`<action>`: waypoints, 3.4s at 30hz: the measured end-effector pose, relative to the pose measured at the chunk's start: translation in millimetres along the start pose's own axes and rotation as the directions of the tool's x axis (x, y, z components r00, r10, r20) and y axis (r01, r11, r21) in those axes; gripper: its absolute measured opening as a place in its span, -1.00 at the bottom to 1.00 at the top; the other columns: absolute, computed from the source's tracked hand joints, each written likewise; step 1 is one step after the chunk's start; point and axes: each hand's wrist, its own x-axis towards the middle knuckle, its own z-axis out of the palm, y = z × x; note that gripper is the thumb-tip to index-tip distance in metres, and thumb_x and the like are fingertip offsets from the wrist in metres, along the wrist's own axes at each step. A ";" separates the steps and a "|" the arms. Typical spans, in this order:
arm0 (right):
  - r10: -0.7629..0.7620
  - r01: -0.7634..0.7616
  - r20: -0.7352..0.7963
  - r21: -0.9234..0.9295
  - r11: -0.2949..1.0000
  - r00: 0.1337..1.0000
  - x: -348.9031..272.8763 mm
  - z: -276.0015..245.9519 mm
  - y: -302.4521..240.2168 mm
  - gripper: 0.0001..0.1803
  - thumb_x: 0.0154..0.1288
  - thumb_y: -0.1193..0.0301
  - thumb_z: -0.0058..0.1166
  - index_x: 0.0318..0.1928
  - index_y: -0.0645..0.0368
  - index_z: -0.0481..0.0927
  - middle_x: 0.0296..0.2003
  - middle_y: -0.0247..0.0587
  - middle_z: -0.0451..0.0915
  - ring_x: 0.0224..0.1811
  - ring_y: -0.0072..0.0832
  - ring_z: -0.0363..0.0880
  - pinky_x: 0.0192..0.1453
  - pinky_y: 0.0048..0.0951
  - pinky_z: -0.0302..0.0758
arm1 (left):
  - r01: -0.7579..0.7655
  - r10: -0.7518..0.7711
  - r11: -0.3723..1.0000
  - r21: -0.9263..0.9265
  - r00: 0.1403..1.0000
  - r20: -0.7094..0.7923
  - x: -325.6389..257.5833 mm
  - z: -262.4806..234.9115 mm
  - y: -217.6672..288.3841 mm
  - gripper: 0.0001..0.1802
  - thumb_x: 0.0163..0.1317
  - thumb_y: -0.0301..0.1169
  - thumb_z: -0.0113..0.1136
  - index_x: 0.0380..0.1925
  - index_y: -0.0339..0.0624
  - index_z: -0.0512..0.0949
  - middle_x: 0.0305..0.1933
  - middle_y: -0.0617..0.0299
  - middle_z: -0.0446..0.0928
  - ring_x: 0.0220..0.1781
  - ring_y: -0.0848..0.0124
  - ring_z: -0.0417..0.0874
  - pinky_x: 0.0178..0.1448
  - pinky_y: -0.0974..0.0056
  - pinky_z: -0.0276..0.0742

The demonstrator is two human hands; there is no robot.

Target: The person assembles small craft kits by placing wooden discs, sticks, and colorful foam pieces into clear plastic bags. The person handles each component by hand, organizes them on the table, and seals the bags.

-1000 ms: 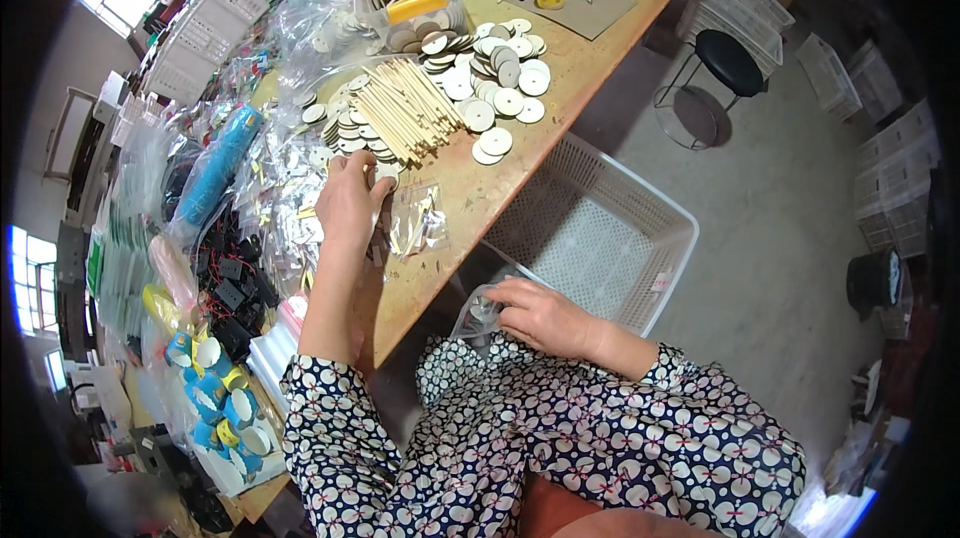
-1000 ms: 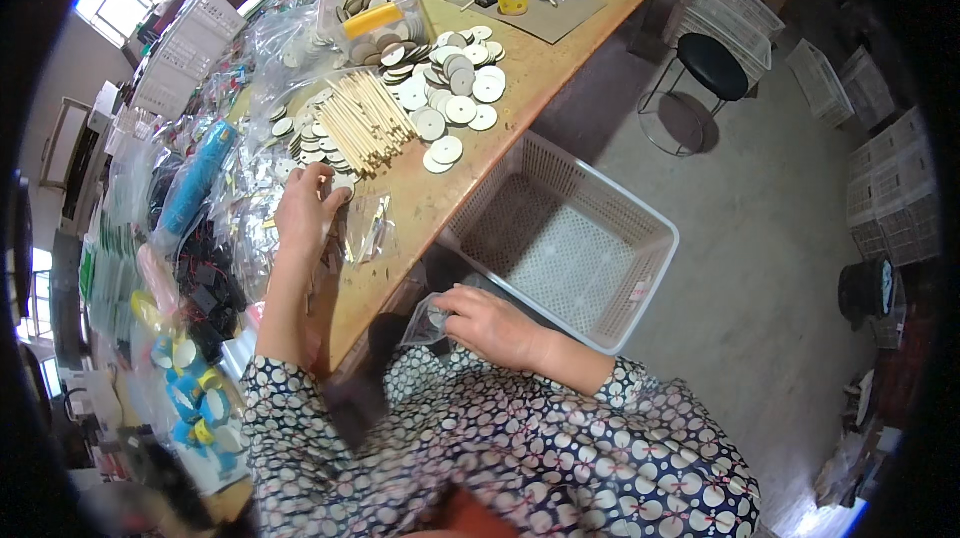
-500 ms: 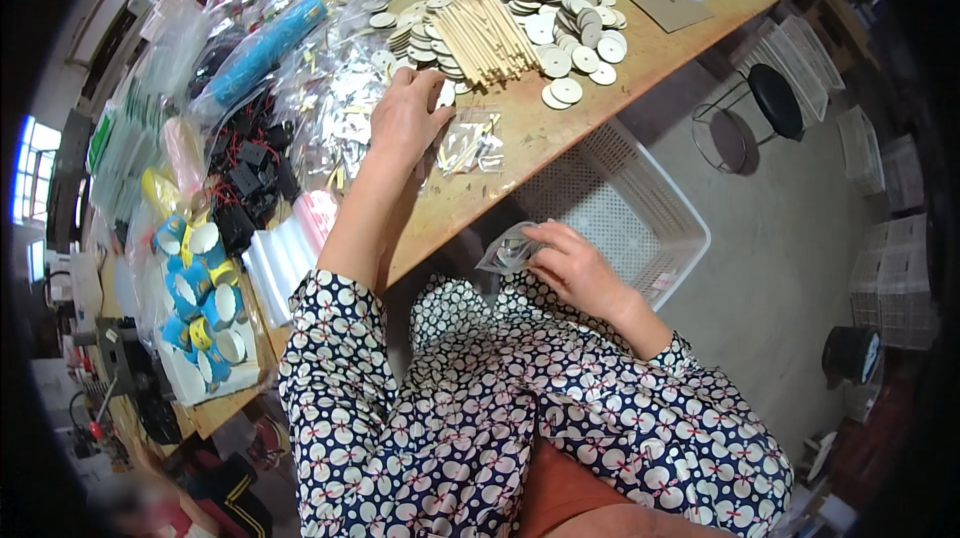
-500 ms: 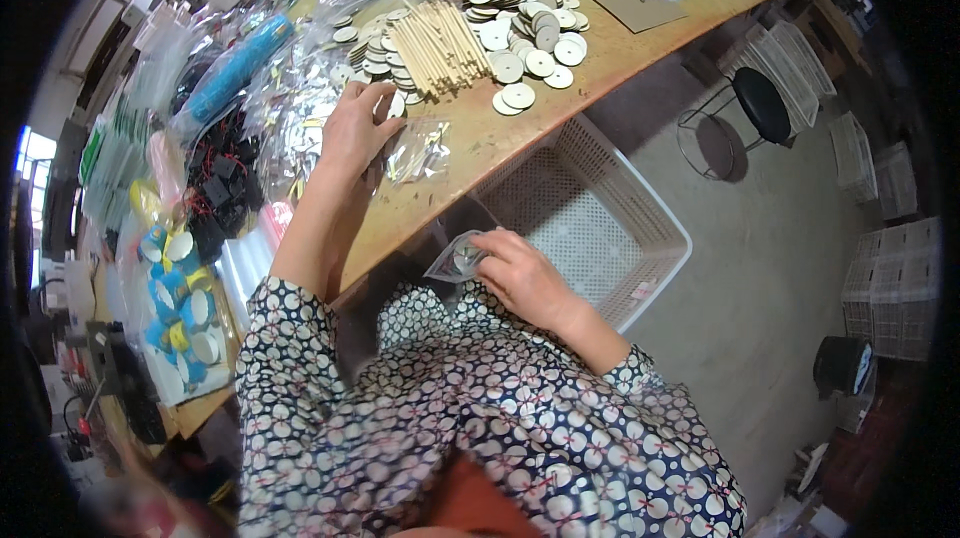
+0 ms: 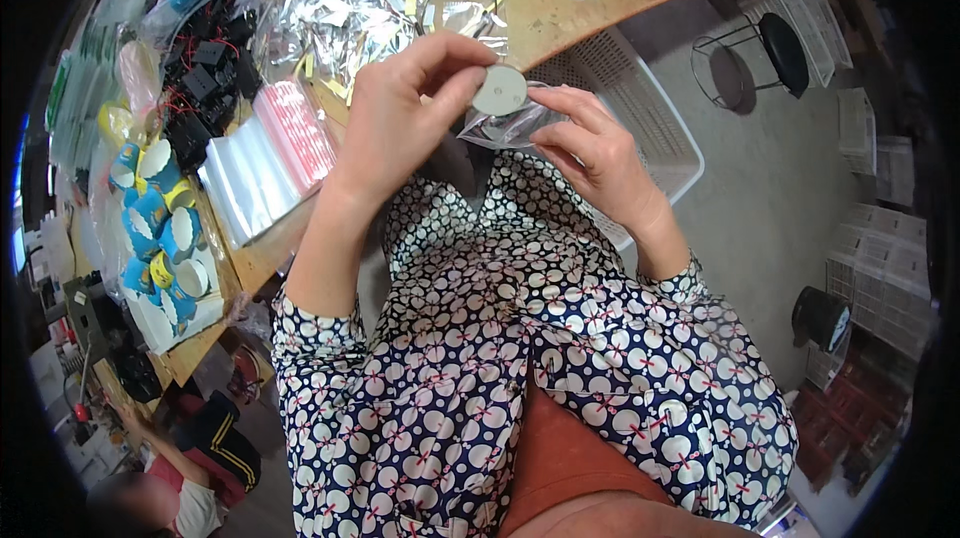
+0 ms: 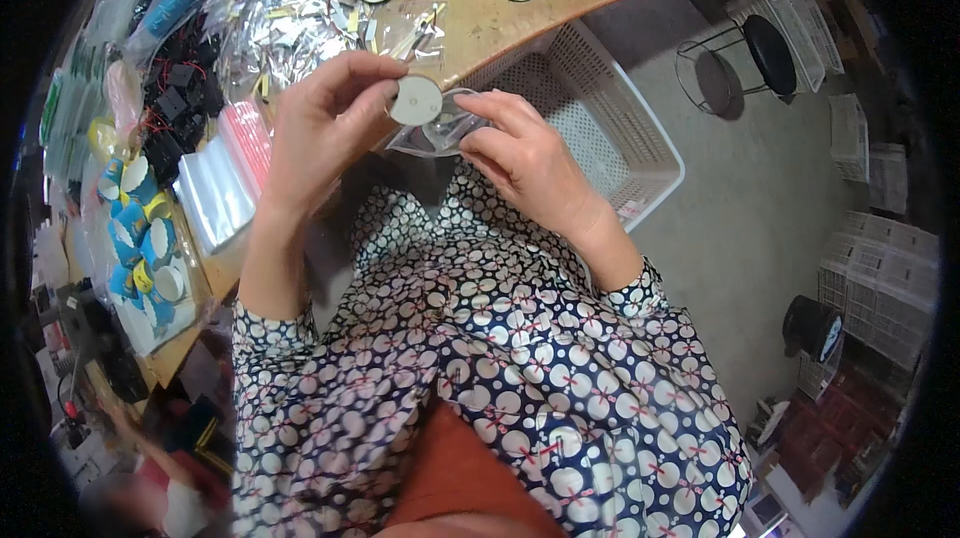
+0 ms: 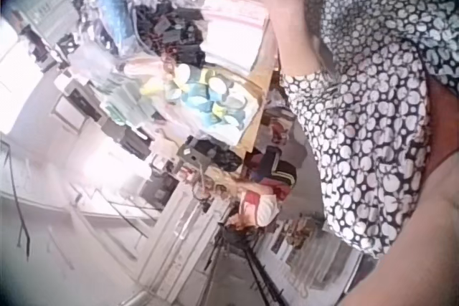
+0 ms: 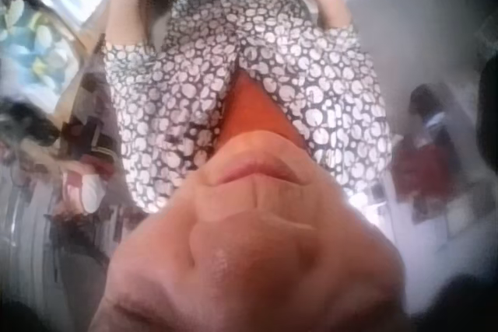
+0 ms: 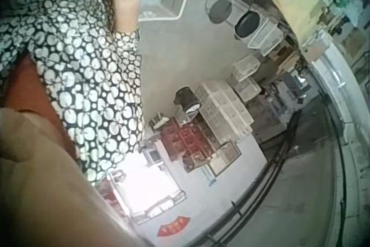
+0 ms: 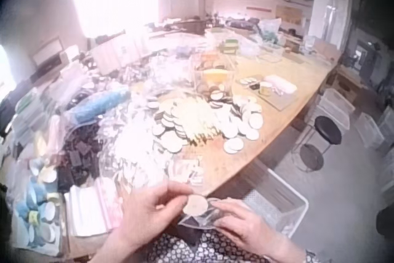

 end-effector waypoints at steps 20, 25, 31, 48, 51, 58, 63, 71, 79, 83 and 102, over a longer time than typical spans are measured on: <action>-0.040 0.046 0.097 -0.061 0.997 0.995 -13.7 18.5 -10.4 -0.81 0.06 0.55 0.31 -0.28 0.25 0.59 0.13 -0.01 0.54 0.18 -0.01 0.51 0.19 -0.15 0.53 | -0.155 0.285 0.919 0.362 0.896 -0.339 -42.6 -11.2 -16.5 -0.91 0.14 -0.55 0.36 -0.36 -0.25 0.62 -0.40 0.26 0.58 -0.48 0.54 0.53 -0.39 0.43 0.45; -0.025 0.030 0.102 -0.049 0.998 0.995 -12.6 12.8 -11.5 -0.86 0.14 0.55 0.26 -0.28 0.25 0.58 0.11 0.00 0.54 0.19 0.00 0.50 0.24 -0.13 0.50 | -0.259 0.363 0.781 0.568 0.929 -0.076 -4.6 -39.2 16.7 -0.88 0.20 -0.53 0.29 -0.24 -0.23 0.65 -0.35 0.19 0.62 -0.38 0.39 0.63 -0.28 0.36 0.52; -0.005 0.008 0.099 -0.035 0.999 0.995 -9.8 4.3 -12.2 -0.86 0.16 0.52 0.25 -0.27 0.25 0.58 0.12 0.01 0.53 0.21 0.00 0.49 0.28 -0.12 0.47 | -0.375 0.467 0.527 0.762 0.877 0.109 98.1 -42.4 -1.2 -0.85 0.20 -0.51 0.25 -0.21 -0.12 0.65 -0.25 0.13 0.64 -0.24 0.12 0.69 -0.16 0.13 0.58; 0.060 -0.060 0.014 -0.040 0.997 0.998 -21.1 -26.6 12.3 -0.89 0.15 0.53 0.20 -0.31 0.29 0.57 0.05 0.02 0.56 0.18 -0.05 0.51 0.26 -0.14 0.50 | -0.561 0.574 0.276 0.781 0.748 0.334 184.7 -17.7 -53.6 -0.90 0.10 -0.49 0.15 -0.34 -0.11 0.51 -0.30 0.21 0.53 -0.18 0.23 0.61 -0.16 0.19 0.57; 0.053 -0.053 0.006 -0.013 0.999 0.999 -20.4 -28.5 8.9 -0.89 0.12 0.53 0.20 -0.33 0.28 0.58 0.05 0.03 0.55 0.17 -0.04 0.50 0.25 -0.14 0.50 | -0.553 0.543 0.300 0.777 0.769 0.337 180.3 -22.4 -46.6 -0.86 0.09 -0.54 0.18 -0.31 -0.13 0.54 -0.28 0.18 0.56 -0.22 0.19 0.62 -0.19 0.16 0.58; 0.107 -0.107 0.002 -0.021 0.994 0.994 -24.2 -28.3 11.0 -0.88 0.16 0.51 0.22 -0.29 0.27 0.60 0.09 0.02 0.54 0.19 -0.03 0.50 0.31 -0.13 0.47 | -0.504 0.682 0.470 0.724 0.729 0.065 159.1 -35.1 -2.7 -0.79 0.12 -0.62 0.29 -0.23 -0.18 0.59 -0.16 0.15 0.65 -0.17 0.20 0.70 -0.10 0.24 0.61; 0.121 -0.119 0.018 -0.089 0.989 0.993 -24.8 -30.8 13.3 -0.82 0.17 0.47 0.29 -0.21 0.21 0.64 0.17 -0.03 0.53 0.23 -0.03 0.49 0.33 -0.11 0.46 | -0.440 0.577 0.780 0.445 0.781 -0.239 104.8 -38.2 45.5 -0.81 0.19 -0.69 0.28 -0.20 -0.32 0.58 -0.25 0.15 0.62 -0.19 0.43 0.68 -0.04 0.38 0.58; 0.058 -0.058 0.004 -0.069 0.996 0.998 -9.3 -27.6 9.8 -0.87 0.09 0.53 0.23 -0.30 0.22 0.60 0.11 0.05 0.54 0.24 0.01 0.48 0.35 -0.07 0.44 | -0.353 0.315 0.935 -0.024 0.860 -0.402 -19.4 -22.1 25.1 -0.76 0.18 -0.77 0.26 -0.17 -0.35 0.52 -0.16 0.04 0.64 -0.15 0.39 0.67 0.00 0.36 0.59; -0.030 0.028 -0.022 -0.067 0.997 0.999 -14.0 1.3 -0.8 -0.80 0.06 0.57 0.29 -0.24 0.24 0.66 0.12 0.02 0.56 0.19 0.00 0.54 0.20 -0.15 0.55 | -0.318 0.290 0.947 -0.054 0.913 -0.287 -67.2 -14.9 -4.0 -0.83 0.16 -0.71 0.33 -0.22 -0.39 0.63 -0.20 0.04 0.71 -0.17 0.37 0.72 -0.06 0.36 0.61; -0.104 0.105 0.025 -0.062 0.993 0.994 -13.6 18.2 -6.3 -0.77 0.03 0.55 0.30 -0.23 0.24 0.67 0.15 0.02 0.55 0.20 0.00 0.55 0.22 -0.13 0.55 | -0.285 0.291 0.957 0.060 0.940 -0.176 -83.3 -15.5 -16.7 -0.81 0.12 -0.71 0.33 -0.24 -0.33 0.66 -0.21 0.07 0.73 -0.18 0.33 0.75 -0.08 0.31 0.63; 0.016 -0.017 0.144 0.010 1.000 0.990 -29.6 5.8 -7.2 -0.86 0.10 0.52 0.16 -0.31 0.31 0.64 0.08 0.11 0.56 0.19 -0.03 0.54 0.29 -0.14 0.49 | -0.370 0.135 0.793 0.484 0.881 0.453 -12.8 38.8 -28.2 -0.87 0.21 -0.34 0.23 -0.30 -0.11 0.68 -0.35 0.09 0.64 -0.28 0.10 0.67 -0.23 0.11 0.57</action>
